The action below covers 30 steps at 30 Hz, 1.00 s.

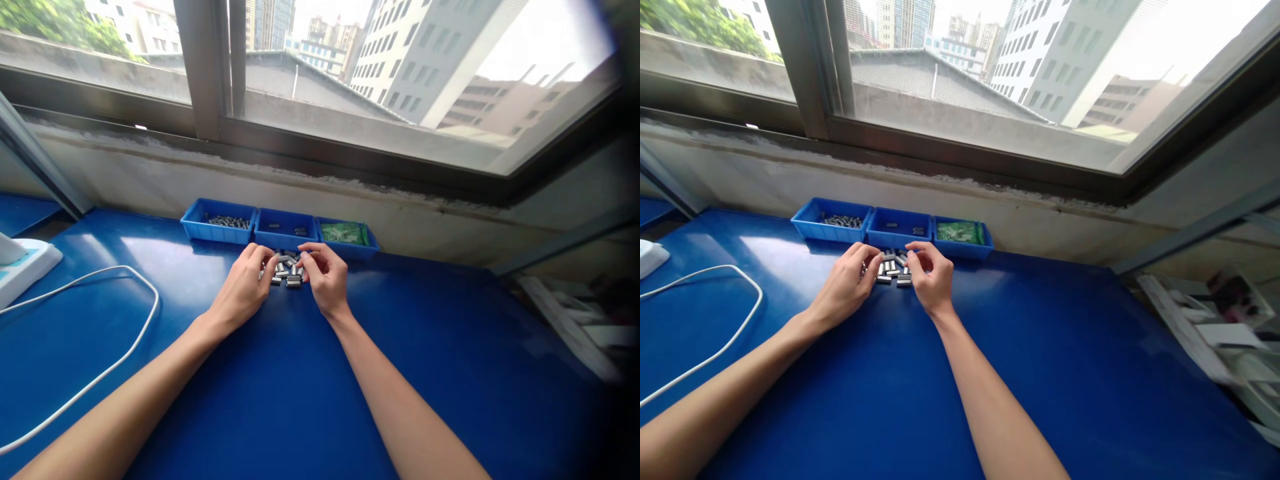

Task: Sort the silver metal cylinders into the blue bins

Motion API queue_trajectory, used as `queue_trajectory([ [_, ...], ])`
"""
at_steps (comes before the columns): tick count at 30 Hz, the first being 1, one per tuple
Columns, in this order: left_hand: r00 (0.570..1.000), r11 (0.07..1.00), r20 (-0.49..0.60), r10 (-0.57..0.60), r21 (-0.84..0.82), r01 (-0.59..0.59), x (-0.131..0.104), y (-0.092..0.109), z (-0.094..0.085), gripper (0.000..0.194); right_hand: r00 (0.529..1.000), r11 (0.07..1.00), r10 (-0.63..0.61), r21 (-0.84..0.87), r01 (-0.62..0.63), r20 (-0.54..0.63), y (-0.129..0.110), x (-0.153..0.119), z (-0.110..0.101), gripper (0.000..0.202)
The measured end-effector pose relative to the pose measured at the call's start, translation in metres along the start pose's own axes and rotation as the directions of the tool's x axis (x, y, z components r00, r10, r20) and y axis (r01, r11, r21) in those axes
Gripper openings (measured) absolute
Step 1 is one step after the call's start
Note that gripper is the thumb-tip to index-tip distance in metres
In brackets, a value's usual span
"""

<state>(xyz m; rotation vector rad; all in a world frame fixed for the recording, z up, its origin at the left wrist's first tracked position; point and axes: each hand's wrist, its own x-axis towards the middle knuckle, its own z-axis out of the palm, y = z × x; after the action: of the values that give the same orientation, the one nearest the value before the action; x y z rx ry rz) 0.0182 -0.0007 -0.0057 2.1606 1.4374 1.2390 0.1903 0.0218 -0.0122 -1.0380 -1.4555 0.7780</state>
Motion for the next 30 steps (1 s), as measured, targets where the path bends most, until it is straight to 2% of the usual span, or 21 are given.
queue_trajectory([
  [3, 0.999, 1.000, -0.034, -0.021, -0.008, 0.021, 0.002, 0.001, -0.001, 0.025, 0.997, 1.000, 0.014, 0.023, -0.016, 0.079, -0.006, -0.006, 0.003, 0.018],
  [8, 0.999, 0.999, -0.034, -0.033, -0.020, 0.032, 0.002, 0.004, -0.003, 0.027, 0.980, 0.975, 0.097, 0.181, -0.128, 0.171, -0.013, -0.007, 0.010, 0.025],
  [18, 1.000, 1.000, 0.002, 0.001, -0.024, -0.001, 0.003, 0.005, -0.006, 0.026, 0.971, 0.933, 0.180, 0.285, -0.220, 0.160, -0.006, -0.001, 0.014, 0.031],
  [21, 0.997, 0.989, 0.059, 0.054, 0.132, -0.062, 0.006, 0.001, -0.017, 0.029, 0.978, 0.933, 0.178, 0.297, -0.203, 0.110, -0.002, 0.003, 0.013, 0.029],
  [25, 0.961, 0.911, 0.277, 0.005, 0.395, -0.119, 0.009, -0.005, -0.040, 0.031, 0.986, 0.955, 0.158, 0.260, -0.141, -0.046, 0.006, 0.012, 0.013, 0.025],
  [27, 0.933, 0.882, 0.359, -0.012, 0.444, -0.159, 0.009, -0.008, -0.048, 0.029, 0.981, 0.962, 0.155, 0.244, -0.122, -0.119, 0.011, 0.017, 0.012, 0.026],
  [30, 0.912, 0.880, 0.410, -0.027, 0.443, -0.173, 0.008, -0.009, -0.052, 0.027, 0.966, 0.970, 0.151, 0.217, -0.105, -0.208, 0.018, 0.025, 0.009, 0.030],
])
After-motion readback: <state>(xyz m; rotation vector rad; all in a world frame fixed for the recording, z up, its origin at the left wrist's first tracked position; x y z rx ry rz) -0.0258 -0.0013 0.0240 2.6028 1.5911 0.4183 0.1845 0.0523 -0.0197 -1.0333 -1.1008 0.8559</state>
